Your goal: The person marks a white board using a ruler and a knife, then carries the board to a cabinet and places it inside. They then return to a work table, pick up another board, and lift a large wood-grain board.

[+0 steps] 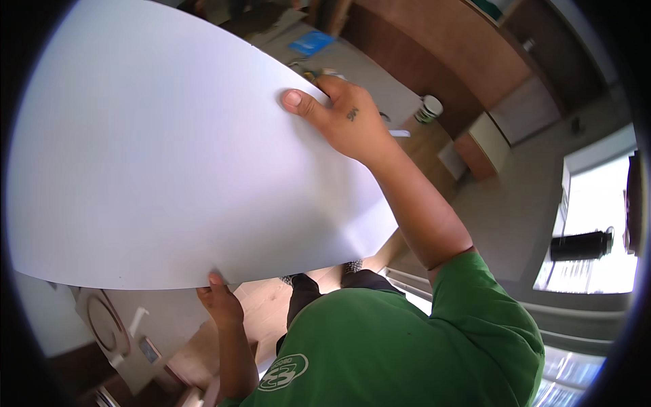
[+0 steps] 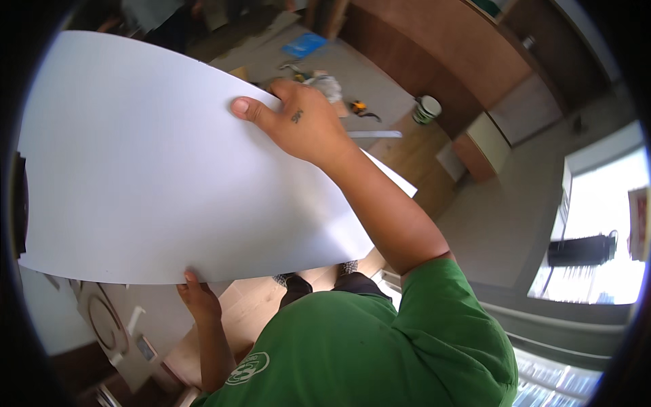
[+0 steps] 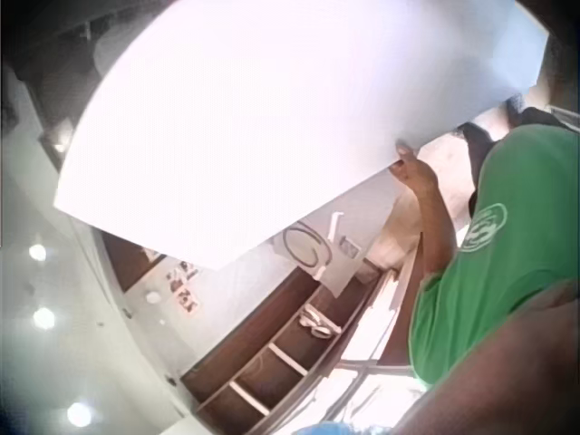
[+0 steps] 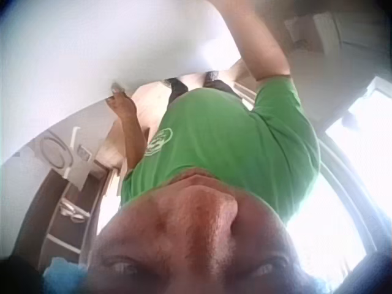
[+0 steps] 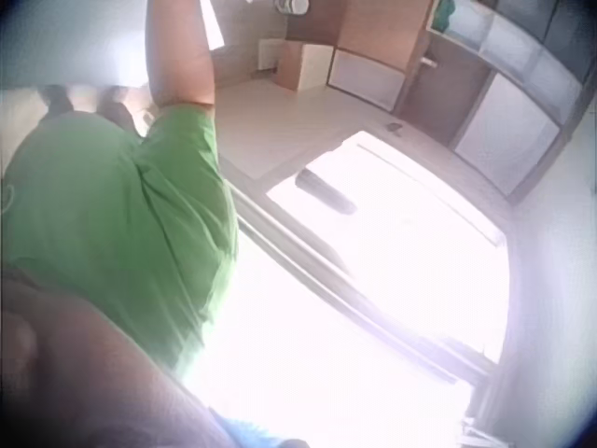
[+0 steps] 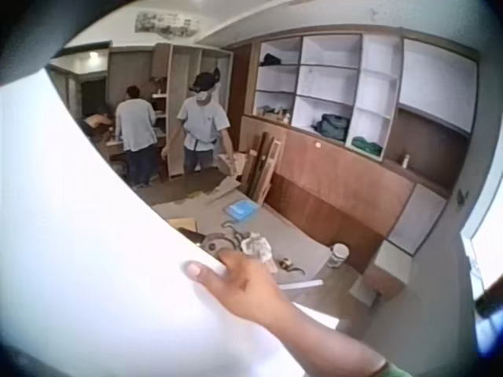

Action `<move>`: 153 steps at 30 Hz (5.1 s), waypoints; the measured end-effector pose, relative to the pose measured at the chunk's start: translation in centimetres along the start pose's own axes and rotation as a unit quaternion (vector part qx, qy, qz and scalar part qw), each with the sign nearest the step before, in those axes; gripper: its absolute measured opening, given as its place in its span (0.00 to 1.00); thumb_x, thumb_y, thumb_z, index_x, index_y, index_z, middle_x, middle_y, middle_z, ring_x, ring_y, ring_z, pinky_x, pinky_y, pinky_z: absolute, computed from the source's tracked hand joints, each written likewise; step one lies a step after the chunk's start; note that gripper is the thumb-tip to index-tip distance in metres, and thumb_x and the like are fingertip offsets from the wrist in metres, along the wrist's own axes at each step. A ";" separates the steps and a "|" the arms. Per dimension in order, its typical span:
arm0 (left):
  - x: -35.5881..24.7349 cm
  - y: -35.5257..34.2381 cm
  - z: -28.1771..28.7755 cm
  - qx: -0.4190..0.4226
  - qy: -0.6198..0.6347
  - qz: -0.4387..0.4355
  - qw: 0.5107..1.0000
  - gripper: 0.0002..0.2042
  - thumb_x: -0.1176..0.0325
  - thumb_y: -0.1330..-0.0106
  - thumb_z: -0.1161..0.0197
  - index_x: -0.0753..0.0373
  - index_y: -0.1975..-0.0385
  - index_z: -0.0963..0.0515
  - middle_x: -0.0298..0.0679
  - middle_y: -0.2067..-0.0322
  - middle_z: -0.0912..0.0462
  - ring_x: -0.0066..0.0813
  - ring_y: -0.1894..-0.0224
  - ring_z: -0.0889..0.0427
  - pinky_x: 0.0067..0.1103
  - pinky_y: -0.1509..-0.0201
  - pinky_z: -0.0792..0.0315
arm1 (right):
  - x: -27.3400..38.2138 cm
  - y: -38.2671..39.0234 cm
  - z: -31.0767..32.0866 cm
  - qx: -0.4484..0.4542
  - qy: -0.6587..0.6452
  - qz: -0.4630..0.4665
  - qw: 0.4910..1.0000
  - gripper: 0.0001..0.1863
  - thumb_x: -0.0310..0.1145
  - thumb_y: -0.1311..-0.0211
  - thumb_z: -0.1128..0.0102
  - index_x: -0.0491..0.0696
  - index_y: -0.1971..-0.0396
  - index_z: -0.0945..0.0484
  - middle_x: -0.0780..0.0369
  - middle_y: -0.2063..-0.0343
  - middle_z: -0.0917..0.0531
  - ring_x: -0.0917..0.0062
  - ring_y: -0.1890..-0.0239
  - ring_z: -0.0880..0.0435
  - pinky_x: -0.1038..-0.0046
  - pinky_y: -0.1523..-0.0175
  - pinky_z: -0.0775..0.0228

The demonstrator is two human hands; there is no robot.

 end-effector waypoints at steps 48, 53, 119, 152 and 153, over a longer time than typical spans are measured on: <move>0.7 0.8 -107.9 0.533 0.157 -0.050 0.830 0.31 0.52 0.29 0.39 0.72 0.38 0.34 0.43 0.40 0.28 0.36 0.40 0.27 0.30 0.34 0.34 | -49.2 2.5 73.6 -0.622 -0.251 -0.096 0.735 0.44 0.67 0.47 0.32 0.33 0.56 0.21 0.59 0.60 0.20 0.76 0.55 0.26 0.73 0.46 0.35; -1.9 5.2 -119.2 0.550 0.200 -0.132 0.800 0.34 0.49 0.31 0.37 0.72 0.37 0.35 0.44 0.39 0.28 0.38 0.39 0.28 0.32 0.34 0.35 | -51.4 1.0 84.3 -0.648 -0.208 -0.015 0.732 0.37 0.55 0.31 0.43 0.31 0.43 0.27 0.47 0.45 0.21 0.66 0.39 0.26 0.68 0.33 0.40; 23.0 23.7 -170.1 0.704 0.144 0.083 0.691 0.21 0.59 0.37 0.28 0.70 0.55 0.23 0.39 0.56 0.18 0.24 0.55 0.21 0.22 0.48 0.26 | -83.4 4.7 103.8 -0.746 0.161 -0.351 0.542 0.32 0.53 0.32 0.42 0.39 0.43 0.27 0.50 0.46 0.22 0.67 0.48 0.19 0.69 0.42 0.30; 26.4 21.6 -164.8 0.707 0.186 -0.148 0.666 0.36 0.66 0.33 0.35 0.63 0.30 0.48 0.47 0.29 0.47 0.41 0.28 0.47 0.36 0.25 0.57 | -75.7 22.4 43.2 -0.411 -0.214 -0.797 0.386 0.27 0.55 0.39 0.39 0.45 0.55 0.17 0.51 0.53 0.16 0.57 0.49 0.18 0.61 0.43 0.28; 26.3 21.9 -163.9 0.713 0.217 -0.125 0.655 0.36 0.65 0.33 0.35 0.63 0.30 0.48 0.48 0.28 0.48 0.40 0.29 0.46 0.36 0.25 0.58 | -75.0 21.8 43.4 -0.417 -0.221 -0.799 0.373 0.27 0.55 0.39 0.39 0.45 0.55 0.17 0.51 0.53 0.16 0.57 0.49 0.18 0.61 0.43 0.28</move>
Point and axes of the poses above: each hand's wrist, its own y-axis away from the middle knuckle, its own z-axis out of the back of the hand, x = y × z, the point moved 5 cm from there along -y, towards the middle knuckle
